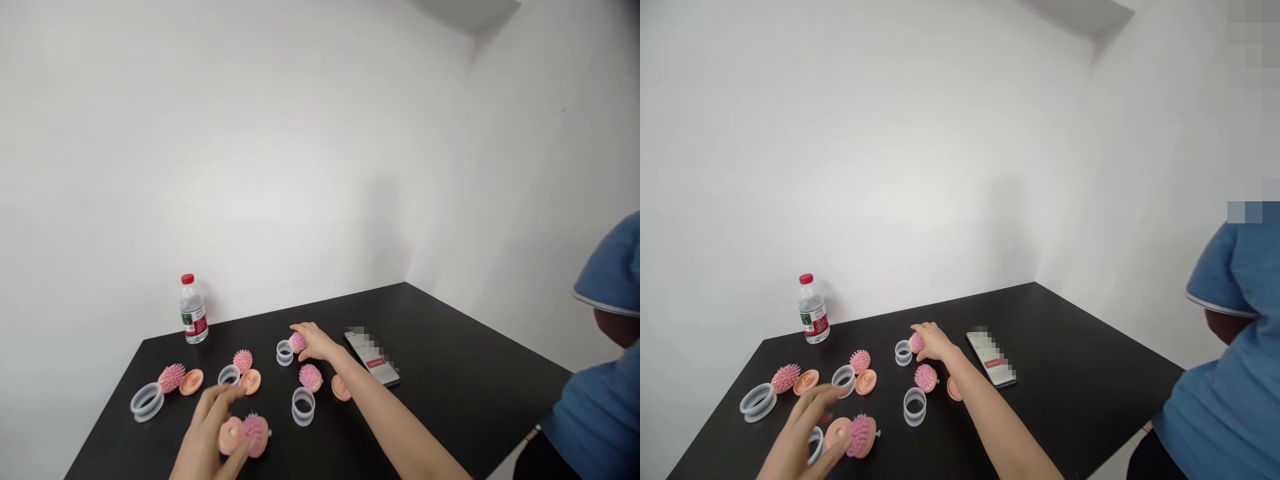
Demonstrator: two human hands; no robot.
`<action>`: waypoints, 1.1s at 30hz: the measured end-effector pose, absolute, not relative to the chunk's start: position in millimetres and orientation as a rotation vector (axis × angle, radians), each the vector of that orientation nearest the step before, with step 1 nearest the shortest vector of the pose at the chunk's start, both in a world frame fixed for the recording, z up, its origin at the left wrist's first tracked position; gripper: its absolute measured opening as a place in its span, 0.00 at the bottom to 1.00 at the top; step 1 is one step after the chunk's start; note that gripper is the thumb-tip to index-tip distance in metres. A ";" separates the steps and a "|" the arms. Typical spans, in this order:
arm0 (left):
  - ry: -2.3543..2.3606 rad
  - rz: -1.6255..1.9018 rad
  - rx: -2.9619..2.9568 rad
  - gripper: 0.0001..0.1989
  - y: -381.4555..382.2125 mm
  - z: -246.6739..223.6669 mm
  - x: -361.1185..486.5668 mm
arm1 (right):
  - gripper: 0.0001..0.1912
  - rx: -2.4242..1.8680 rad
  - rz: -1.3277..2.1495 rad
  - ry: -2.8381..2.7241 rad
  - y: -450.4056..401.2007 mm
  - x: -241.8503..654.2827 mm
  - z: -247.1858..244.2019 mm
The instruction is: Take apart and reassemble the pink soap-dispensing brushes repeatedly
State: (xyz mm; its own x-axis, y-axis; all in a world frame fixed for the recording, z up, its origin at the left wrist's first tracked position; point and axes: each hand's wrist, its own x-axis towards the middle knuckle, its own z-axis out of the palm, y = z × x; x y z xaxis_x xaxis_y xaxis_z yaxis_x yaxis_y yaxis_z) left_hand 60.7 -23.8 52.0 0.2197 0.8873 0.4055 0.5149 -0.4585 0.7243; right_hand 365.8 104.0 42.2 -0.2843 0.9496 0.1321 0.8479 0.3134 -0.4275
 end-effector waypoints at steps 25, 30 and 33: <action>1.212 1.002 1.846 0.10 72.0 60.9 208.7 | 0.13 -1.310 0.542 -1.670 39.8 393.8 89.1; 1.074 1.177 1.787 0.16 26.5 73.7 184.4 | 0.22 -1.184 0.583 -1.719 -13.2 375.3 113.6; 1.054 1.197 1.808 0.16 -0.2 75.8 168.9 | 0.26 -1.199 0.559 -1.826 -39.7 360.8 121.3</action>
State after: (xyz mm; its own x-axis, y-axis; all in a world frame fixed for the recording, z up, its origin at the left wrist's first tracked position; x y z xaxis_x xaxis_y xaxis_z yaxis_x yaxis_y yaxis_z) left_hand 168.9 -0.2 75.8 0.2364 0.9034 0.3578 0.2410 -0.4112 0.8791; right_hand 360.8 -39.7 121.3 -0.1704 0.8948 0.4127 0.5108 0.4383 -0.7396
